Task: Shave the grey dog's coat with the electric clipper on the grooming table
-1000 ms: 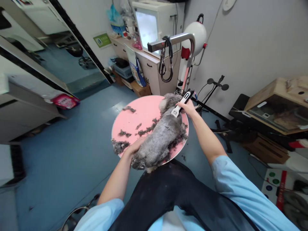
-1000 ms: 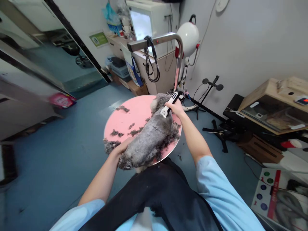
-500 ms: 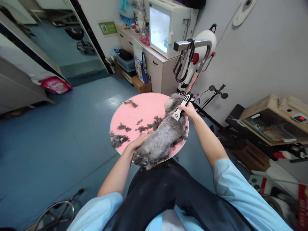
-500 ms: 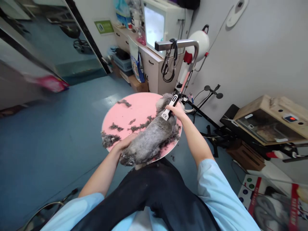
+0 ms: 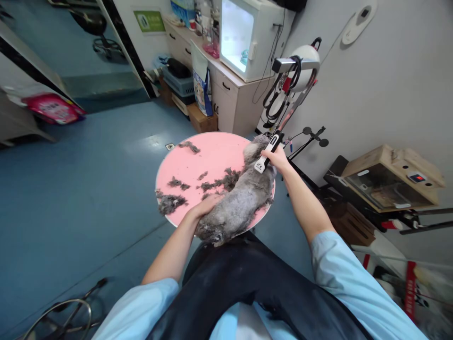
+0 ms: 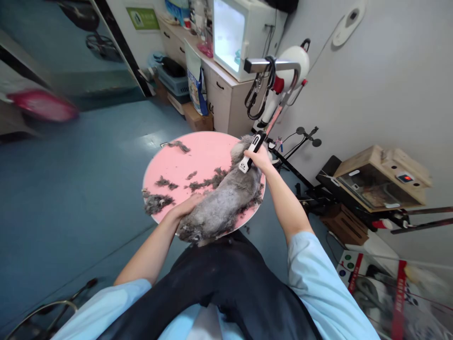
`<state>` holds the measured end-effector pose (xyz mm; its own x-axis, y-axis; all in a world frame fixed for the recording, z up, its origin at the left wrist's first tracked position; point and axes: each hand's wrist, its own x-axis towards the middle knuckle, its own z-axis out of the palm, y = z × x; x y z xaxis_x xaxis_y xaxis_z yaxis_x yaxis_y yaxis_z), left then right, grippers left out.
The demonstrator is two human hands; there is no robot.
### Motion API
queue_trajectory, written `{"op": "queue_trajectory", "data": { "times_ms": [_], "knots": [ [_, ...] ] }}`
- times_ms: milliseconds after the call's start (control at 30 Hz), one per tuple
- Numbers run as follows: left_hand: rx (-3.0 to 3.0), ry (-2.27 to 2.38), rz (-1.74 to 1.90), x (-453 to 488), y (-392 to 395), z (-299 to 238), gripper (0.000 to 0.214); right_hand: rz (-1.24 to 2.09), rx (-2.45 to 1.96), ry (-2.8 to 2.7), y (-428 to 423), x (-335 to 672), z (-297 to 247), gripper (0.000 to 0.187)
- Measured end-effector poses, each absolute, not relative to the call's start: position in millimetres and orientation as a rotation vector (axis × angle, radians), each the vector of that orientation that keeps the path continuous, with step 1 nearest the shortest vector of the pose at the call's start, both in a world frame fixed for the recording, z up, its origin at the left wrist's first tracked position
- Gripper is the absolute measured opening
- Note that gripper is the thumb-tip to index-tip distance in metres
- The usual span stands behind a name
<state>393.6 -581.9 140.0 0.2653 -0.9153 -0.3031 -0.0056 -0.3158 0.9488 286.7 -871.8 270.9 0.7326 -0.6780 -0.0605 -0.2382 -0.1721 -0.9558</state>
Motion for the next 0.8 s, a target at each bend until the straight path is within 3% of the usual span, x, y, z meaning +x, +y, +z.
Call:
{"op": "queue_trajectory", "data": {
  "times_ms": [267, 433, 667, 800],
  "knots": [
    [1.603, -0.876, -1.237, 391.9, -581.7, 134.0, 0.053, -0.243, -1.706, 0.729, -849.5, 290.8, 265.9, 0.031],
    [1.558, -0.865, -1.237, 392.0, -582.4, 133.5, 0.054, -0.421, -1.713, 0.827, -857.7, 296.1, 271.8, 0.030],
    [1.518, -0.882, -1.242, 394.1, -582.2, 131.9, 0.054, -0.138, -1.614, 0.525, -813.7, 265.0, 271.0, 0.040],
    [1.533, -0.883, -1.248, 395.4, -581.8, 129.8, 0.056, -0.439, -1.579, 0.621, -834.2, 250.0, 268.6, 0.041]
  ]
}}
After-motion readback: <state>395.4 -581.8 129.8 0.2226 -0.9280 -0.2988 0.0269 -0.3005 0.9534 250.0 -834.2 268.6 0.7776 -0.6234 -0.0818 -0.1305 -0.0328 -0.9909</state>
